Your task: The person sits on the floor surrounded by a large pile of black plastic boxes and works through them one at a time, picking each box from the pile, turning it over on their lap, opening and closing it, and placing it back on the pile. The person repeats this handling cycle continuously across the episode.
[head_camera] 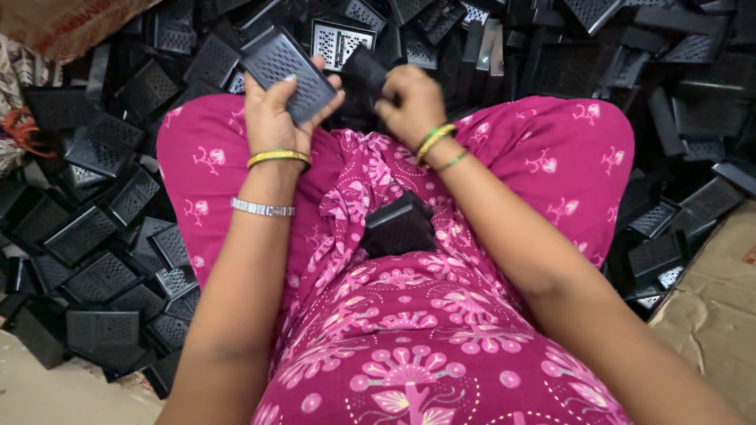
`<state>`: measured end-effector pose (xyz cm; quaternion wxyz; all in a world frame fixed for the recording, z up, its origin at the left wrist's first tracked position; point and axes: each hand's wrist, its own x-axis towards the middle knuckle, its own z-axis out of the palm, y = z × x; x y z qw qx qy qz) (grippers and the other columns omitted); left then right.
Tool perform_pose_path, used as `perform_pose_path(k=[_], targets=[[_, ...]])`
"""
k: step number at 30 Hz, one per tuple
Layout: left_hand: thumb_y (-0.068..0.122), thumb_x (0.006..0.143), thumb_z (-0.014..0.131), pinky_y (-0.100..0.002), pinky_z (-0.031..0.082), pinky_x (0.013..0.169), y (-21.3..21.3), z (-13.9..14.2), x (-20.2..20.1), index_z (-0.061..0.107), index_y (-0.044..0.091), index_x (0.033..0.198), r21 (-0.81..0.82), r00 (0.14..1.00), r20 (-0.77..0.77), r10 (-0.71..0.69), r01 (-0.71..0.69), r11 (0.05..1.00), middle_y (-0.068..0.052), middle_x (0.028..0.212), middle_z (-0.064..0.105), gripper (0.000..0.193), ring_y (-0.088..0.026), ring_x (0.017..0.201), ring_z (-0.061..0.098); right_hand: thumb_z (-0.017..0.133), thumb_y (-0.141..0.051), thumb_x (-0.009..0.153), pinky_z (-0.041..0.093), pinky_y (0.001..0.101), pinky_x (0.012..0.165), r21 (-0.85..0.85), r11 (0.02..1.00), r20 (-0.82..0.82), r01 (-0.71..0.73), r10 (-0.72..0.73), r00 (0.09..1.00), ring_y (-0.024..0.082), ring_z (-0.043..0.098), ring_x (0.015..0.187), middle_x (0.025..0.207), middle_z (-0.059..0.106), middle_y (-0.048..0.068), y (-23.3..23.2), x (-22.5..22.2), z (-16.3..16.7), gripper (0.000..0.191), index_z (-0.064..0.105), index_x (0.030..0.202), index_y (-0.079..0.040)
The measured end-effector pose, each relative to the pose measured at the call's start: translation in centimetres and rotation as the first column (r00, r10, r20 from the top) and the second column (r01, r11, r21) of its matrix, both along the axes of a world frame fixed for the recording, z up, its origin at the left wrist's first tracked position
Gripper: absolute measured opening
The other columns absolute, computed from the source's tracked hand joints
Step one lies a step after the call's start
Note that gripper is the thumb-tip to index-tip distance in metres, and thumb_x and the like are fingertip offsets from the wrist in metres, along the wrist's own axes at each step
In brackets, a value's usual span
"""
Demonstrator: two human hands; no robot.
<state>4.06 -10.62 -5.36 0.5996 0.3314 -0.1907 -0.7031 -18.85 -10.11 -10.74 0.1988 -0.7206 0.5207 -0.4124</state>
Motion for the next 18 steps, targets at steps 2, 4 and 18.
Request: perform_pose_path(k=[2,4,18], targets=[[0.007,0.100,0.042,-0.059,0.066,0.080,0.3,-0.4,-0.3,0.024,0.030,0.149,0.012,0.998,0.051,-0.032,0.032,0.999,-0.027,0.120,0.068,0.057,-0.044,0.097,0.073,0.077,-0.004,0.093,0.062,0.0348,0.078,0.144,0.990,0.480,-0.013,-0.058,0.875,0.020,0.073,0.093,0.112,0.073,0.009,0.0,-0.7,2.1,0.027,0.061,0.114,-0.005],[0.030,0.107,0.037,-0.057,0.066,0.079,0.6,-0.7,-0.6,0.020,0.033,0.155,-0.007,0.996,0.057,-0.063,0.063,0.998,-0.027,0.121,0.067,0.051,-0.042,0.094,0.073,0.072,-0.006,0.097,0.063,0.0305,0.071,0.279,0.930,0.792,-0.239,-0.082,0.605,0.017,0.071,0.093,0.119,0.068,0.011,0.7,-1.4,4.3,0.041,0.052,0.133,-0.011],[0.027,0.117,0.040,-0.039,0.047,0.122,2.1,-1.5,-1.8,0.023,0.024,0.169,-0.155,0.962,-0.104,-0.254,0.236,0.959,-0.009,0.156,0.052,0.055,-0.023,0.141,0.058,0.096,-0.027,0.080,0.043,0.0339,0.106,0.154,0.959,0.262,-0.239,0.193,0.945,0.019,0.051,0.120,0.122,0.051,0.010,4.8,2.0,4.9,0.094,0.044,0.152,0.003]])
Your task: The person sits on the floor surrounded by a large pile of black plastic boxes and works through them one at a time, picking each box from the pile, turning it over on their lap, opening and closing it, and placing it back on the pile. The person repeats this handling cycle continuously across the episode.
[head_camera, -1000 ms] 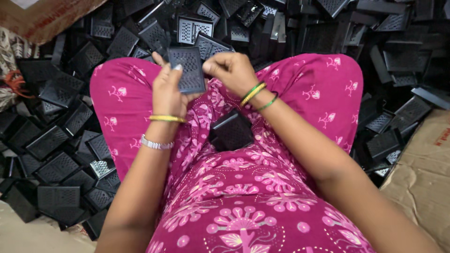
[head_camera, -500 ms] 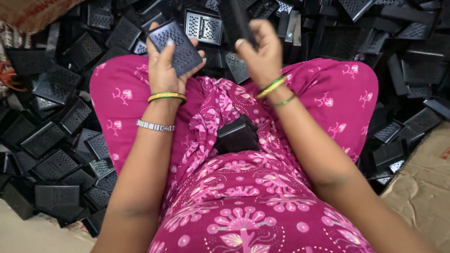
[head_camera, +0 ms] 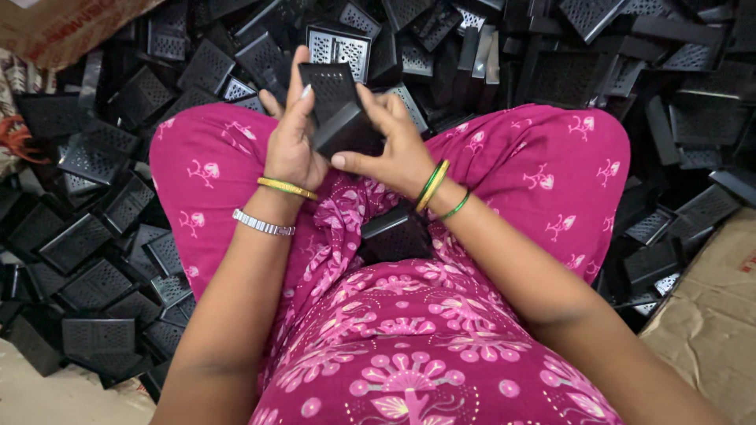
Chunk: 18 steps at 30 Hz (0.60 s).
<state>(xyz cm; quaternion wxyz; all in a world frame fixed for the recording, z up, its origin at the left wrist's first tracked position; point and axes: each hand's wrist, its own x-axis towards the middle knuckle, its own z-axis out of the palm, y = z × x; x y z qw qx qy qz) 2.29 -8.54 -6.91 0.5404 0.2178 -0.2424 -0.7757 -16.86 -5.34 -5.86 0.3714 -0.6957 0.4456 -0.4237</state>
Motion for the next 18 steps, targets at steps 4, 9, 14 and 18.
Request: perform_pose_path(k=[4,9,14,18], targets=[[0.039,0.118,0.034,-0.047,0.054,0.111,0.4,1.0,-0.5,0.027,0.026,0.164,-0.040,0.989,-0.111,-0.102,0.098,0.994,-0.012,0.144,0.056,0.049,-0.029,0.128,0.062,0.088,-0.014,0.084,0.050,0.0287,0.093,0.222,0.975,0.308,0.004,-0.074,0.949,0.014,0.057,0.105,0.111,0.057,0.005,0.2,0.1,0.2,0.083,0.045,0.154,-0.004],[0.035,0.114,0.037,-0.051,0.058,0.100,0.9,3.3,-1.0,0.028,0.027,0.162,0.130,0.999,-0.049,0.002,0.004,0.991,-0.010,0.142,0.057,0.050,-0.029,0.123,0.065,0.078,-0.002,0.091,0.050,0.0225,0.090,0.288,0.947,0.745,-0.144,-0.128,0.655,0.008,0.061,0.096,0.103,0.066,0.001,-0.3,-1.7,-0.2,0.068,0.044,0.149,-0.006],[0.025,0.105,0.051,-0.055,0.065,0.080,1.5,3.8,-0.9,0.034,0.024,0.151,0.114,0.989,0.123,-0.080,0.066,0.991,-0.007,0.135,0.059,0.049,-0.027,0.111,0.069,0.072,-0.012,0.106,0.051,0.0260,0.090,0.393,0.919,0.639,-0.040,-0.241,0.730,0.009,0.060,0.099,0.108,0.066,0.003,-0.1,-2.0,-1.1,0.033,0.061,0.133,0.002],[0.010,0.105,0.065,-0.046,0.064,0.084,2.0,3.1,-1.0,0.040,0.019,0.149,0.075,0.983,0.179,-0.031,0.018,0.997,-0.013,0.130,0.062,0.052,-0.027,0.102,0.069,0.076,-0.014,0.095,0.052,0.0274,0.095,0.342,0.926,0.518,-0.159,-0.045,0.854,0.009,0.062,0.107,0.115,0.065,0.000,0.8,-1.8,-0.6,0.042,0.053,0.128,-0.004]])
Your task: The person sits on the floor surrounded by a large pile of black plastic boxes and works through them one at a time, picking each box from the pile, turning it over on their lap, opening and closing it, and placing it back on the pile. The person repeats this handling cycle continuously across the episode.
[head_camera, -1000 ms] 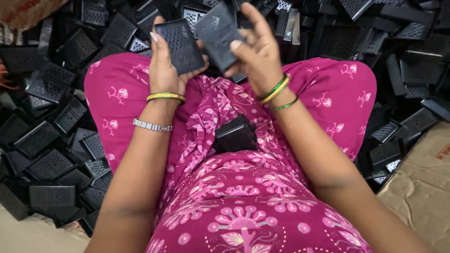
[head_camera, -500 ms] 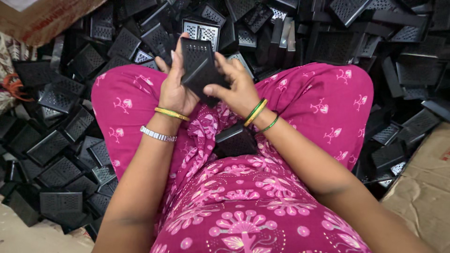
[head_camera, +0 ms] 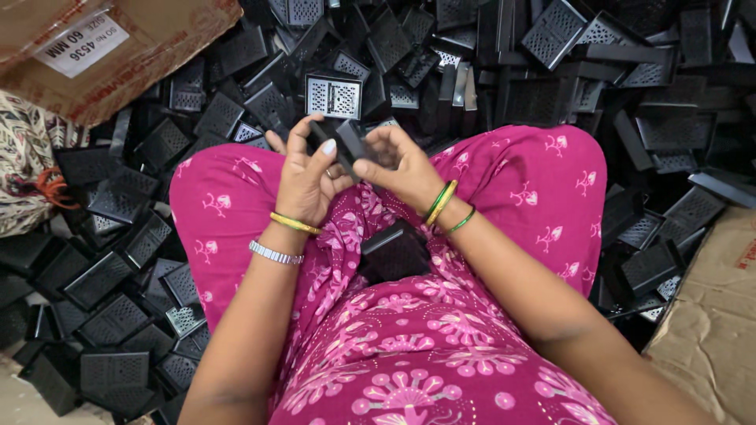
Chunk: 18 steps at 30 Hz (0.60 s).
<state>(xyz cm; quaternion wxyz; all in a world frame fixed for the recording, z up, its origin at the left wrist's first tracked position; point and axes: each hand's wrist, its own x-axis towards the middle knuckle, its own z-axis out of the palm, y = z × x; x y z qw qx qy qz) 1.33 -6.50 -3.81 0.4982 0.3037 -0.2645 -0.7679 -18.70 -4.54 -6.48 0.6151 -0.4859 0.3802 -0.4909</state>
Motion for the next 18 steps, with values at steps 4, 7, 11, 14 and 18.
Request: perform_pose_path(k=[4,7,11,14,18], targets=[[0.006,0.098,0.068,-0.046,0.066,0.080,0.7,-0.1,-0.3,0.041,0.017,0.146,-0.019,0.993,0.079,0.093,-0.091,0.996,-0.012,0.121,0.066,0.056,-0.027,0.100,0.072,0.073,-0.016,0.097,0.053,0.0310,0.100,0.133,0.991,0.147,-0.022,0.002,0.989,0.013,0.065,0.112,0.121,0.068,0.005,0.5,0.1,1.3,0.045,0.055,0.136,-0.001],[0.005,0.097,0.067,-0.043,0.066,0.081,1.7,0.3,-0.9,0.041,0.014,0.151,-0.084,0.969,0.165,0.184,-0.173,0.981,-0.015,0.121,0.070,0.061,-0.026,0.103,0.072,0.071,-0.017,0.098,0.053,0.0313,0.103,0.119,0.990,0.162,-0.069,0.050,0.986,0.014,0.065,0.114,0.127,0.069,0.010,0.8,-0.2,2.0,0.053,0.053,0.144,0.000],[0.002,0.095,0.068,-0.041,0.067,0.081,3.1,0.7,-1.5,0.041,0.010,0.156,-0.066,0.958,0.245,0.150,-0.138,0.988,-0.019,0.119,0.070,0.067,-0.024,0.104,0.072,0.071,-0.016,0.100,0.051,0.0306,0.103,0.103,0.986,0.117,-0.128,0.115,0.986,0.012,0.063,0.117,0.133,0.068,0.011,1.2,-0.7,2.0,0.055,0.053,0.150,0.001],[0.001,0.094,0.068,-0.041,0.066,0.083,3.6,1.0,-1.8,0.041,0.008,0.156,-0.068,0.959,0.253,0.127,-0.113,0.991,-0.019,0.123,0.070,0.067,-0.023,0.106,0.071,0.069,-0.017,0.100,0.050,0.0301,0.104,0.099,0.985,0.095,-0.140,0.130,0.987,0.012,0.062,0.118,0.135,0.067,0.010,1.5,-0.8,2.0,0.054,0.054,0.149,-0.001],[0.000,0.095,0.067,-0.041,0.066,0.083,3.9,1.5,-2.0,0.042,0.005,0.154,-0.042,0.966,0.204,0.158,-0.153,0.987,-0.017,0.121,0.070,0.064,-0.025,0.104,0.072,0.068,-0.019,0.102,0.047,0.0287,0.109,-0.039,0.995,-0.063,-0.093,0.090,0.994,0.012,0.059,0.124,0.138,0.066,0.010,1.8,-0.8,2.6,0.050,0.056,0.146,0.000]])
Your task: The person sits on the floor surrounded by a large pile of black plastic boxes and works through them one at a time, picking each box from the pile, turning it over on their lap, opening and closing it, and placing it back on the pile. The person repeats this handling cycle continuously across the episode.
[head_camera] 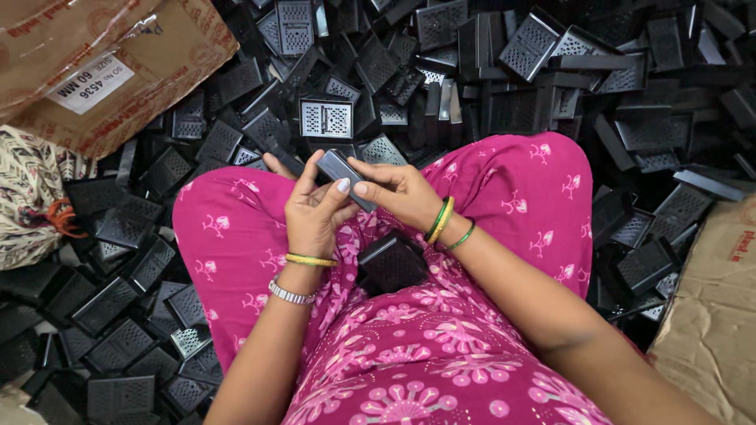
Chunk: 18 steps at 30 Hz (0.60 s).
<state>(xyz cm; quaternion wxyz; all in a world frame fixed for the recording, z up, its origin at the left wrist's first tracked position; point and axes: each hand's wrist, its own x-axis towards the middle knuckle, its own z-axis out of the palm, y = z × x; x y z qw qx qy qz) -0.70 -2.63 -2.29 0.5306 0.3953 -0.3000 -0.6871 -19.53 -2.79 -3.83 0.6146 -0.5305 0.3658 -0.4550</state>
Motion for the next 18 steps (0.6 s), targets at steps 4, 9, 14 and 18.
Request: perform_pose_path(k=[4,9,14,18], targets=[[-0.002,0.095,0.066,-0.042,0.066,0.084,0.4,0.3,-0.1,0.042,0.003,0.152,-0.035,0.992,-0.121,-0.020,0.016,0.999,-0.018,0.120,0.069,0.062,-0.027,0.103,0.072,0.068,-0.018,0.102,0.048,0.0285,0.108,-0.051,0.998,-0.075,-0.024,0.020,0.997,0.012,0.060,0.124,0.137,0.066,0.011,0.1,-0.7,1.1,0.047,0.059,0.144,0.000],[-0.004,0.097,0.069,-0.038,0.066,0.084,0.8,0.3,-0.1,0.042,0.002,0.153,-0.044,0.994,-0.105,-0.005,0.000,0.999,-0.020,0.119,0.069,0.063,-0.026,0.102,0.073,0.069,-0.018,0.101,0.048,0.0301,0.108,0.103,0.993,0.036,-0.053,0.050,0.998,0.013,0.058,0.124,0.143,0.063,0.011,0.7,-1.4,2.1,0.049,0.057,0.144,0.002],[-0.002,0.094,0.074,-0.032,0.066,0.080,0.7,1.1,-0.1,0.042,0.003,0.156,-0.052,1.000,-0.005,-0.020,0.020,0.998,-0.019,0.115,0.071,0.070,-0.020,0.100,0.072,0.068,-0.020,0.104,0.045,0.0310,0.115,-0.098,0.994,-0.120,-0.050,0.038,0.992,0.016,0.058,0.131,0.142,0.064,0.013,0.7,-1.2,3.0,0.047,0.058,0.144,0.003],[-0.001,0.093,0.075,-0.032,0.067,0.080,0.5,2.2,-0.2,0.040,0.001,0.156,-0.108,0.999,0.023,-0.044,0.047,0.993,-0.015,0.121,0.072,0.072,-0.018,0.103,0.073,0.068,-0.022,0.105,0.045,0.0320,0.116,-0.134,0.989,-0.190,-0.055,0.029,0.981,0.017,0.059,0.132,0.141,0.066,0.014,0.6,-1.5,3.1,0.048,0.058,0.145,0.001]])
